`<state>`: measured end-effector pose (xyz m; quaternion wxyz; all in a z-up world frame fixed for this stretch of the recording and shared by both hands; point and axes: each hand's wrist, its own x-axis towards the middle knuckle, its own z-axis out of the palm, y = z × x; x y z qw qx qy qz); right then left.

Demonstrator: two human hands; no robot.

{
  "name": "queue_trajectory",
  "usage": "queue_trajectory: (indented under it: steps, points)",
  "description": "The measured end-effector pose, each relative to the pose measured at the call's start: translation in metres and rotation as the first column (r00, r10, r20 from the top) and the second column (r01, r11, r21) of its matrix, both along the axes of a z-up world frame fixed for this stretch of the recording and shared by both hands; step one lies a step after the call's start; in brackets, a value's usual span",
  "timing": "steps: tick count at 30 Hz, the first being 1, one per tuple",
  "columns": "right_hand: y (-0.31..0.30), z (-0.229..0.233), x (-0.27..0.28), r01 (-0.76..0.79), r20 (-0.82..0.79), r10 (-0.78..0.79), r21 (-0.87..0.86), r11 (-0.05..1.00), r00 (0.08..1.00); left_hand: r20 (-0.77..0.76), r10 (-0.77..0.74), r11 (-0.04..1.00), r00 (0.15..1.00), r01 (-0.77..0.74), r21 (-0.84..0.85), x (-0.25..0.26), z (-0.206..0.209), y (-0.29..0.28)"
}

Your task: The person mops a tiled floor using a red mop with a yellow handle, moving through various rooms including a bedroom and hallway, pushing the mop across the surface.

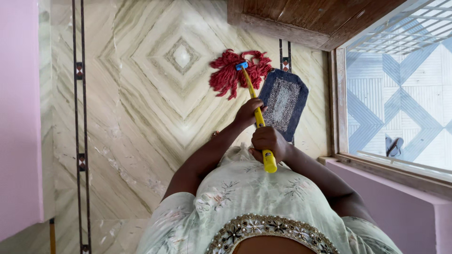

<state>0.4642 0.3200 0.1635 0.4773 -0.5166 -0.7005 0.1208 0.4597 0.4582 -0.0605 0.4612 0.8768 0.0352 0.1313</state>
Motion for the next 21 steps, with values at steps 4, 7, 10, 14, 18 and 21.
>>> queue_trajectory:
  steps: [4,7,10,14,18,21]
  points:
    - [0.044,-0.031,0.015,0.165,-0.032,-0.165,-0.005,0.986,0.986,0.019,-0.055,0.998,0.998,0.055,-0.021,0.044,-0.025,0.051]
    - [0.062,-0.04,0.022,0.223,-0.051,-0.222,0.012,0.975,0.974,0.066,-0.139,0.99,0.988,0.141,-0.018,0.053,-0.035,0.075]
    - [0.081,-0.038,0.033,0.236,-0.068,-0.234,0.031,0.971,0.97,0.103,-0.076,0.997,0.992,0.072,0.041,0.067,-0.036,0.096]
    - [0.095,-0.034,0.034,0.289,-0.006,-0.29,-0.057,0.956,0.957,0.091,-0.111,0.989,0.99,0.101,0.11,0.07,-0.037,0.115]
    - [0.094,-0.03,0.033,0.371,-0.066,-0.371,-0.012,0.928,0.926,-0.011,-0.223,0.966,0.975,0.223,0.131,0.088,-0.033,0.122]
    - [0.096,-0.036,0.035,0.423,-0.052,-0.423,0.002,0.906,0.905,-0.004,-0.237,0.964,0.971,0.236,0.126,0.09,-0.037,0.123]
